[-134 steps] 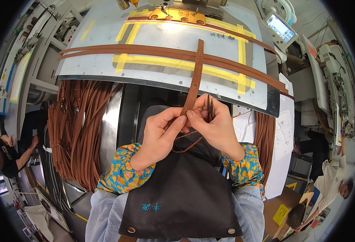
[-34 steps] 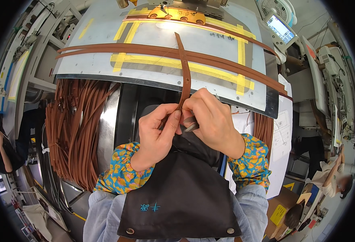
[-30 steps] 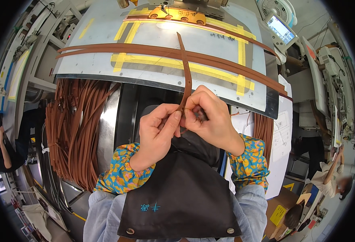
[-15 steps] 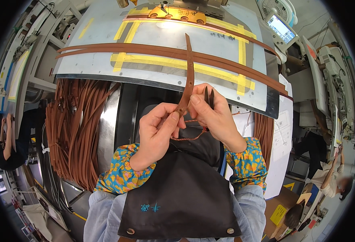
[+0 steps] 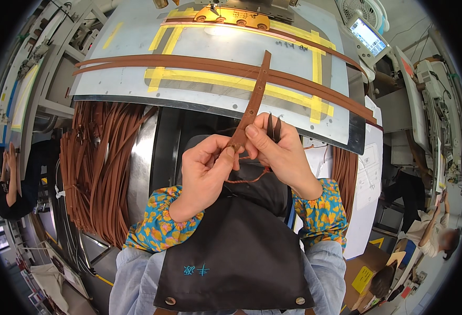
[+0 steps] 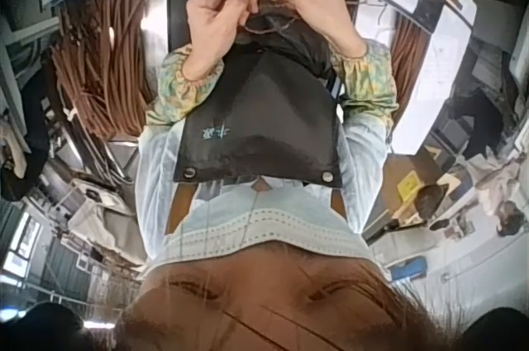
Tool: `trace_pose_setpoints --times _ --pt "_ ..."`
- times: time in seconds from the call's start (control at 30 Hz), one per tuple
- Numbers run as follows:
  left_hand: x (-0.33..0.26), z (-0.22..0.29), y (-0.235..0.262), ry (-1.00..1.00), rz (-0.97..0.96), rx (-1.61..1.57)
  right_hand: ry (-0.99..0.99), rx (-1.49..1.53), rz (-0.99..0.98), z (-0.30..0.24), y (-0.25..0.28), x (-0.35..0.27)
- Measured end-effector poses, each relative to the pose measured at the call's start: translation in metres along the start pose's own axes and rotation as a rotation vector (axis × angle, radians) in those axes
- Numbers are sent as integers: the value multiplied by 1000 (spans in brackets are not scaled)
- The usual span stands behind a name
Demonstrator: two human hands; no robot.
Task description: Manually assembling metal buckles and loops onto pre-cut leather straps at a workbench.
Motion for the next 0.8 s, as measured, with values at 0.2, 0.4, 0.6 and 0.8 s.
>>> trace_pose_setpoints --times 0.2,0.4,0.6,0.8 --pt "-2 2 2 -8 -17 20 253 -759 111 -20 -4 -16" --pt "-1 0 -2 -70 -10 23 628 -1034 31 -24 -1 -27" --pt "-2 2 -2 -36 -8 -8 603 -1180 0 -29 -10 -28" --pt "-3 3 -2 -30 -33 -11 699 -1194 15 -23 -9 -24"
Point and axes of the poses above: each hand's wrist, its own x-axis towards the middle knuckle, its own y-axis out of the back of the hand, z = x × y, the point moved 1 cm from there along x, towards the middle knuckle, and after that the axes turned 4 degrees about y, right-handed, at the moved point
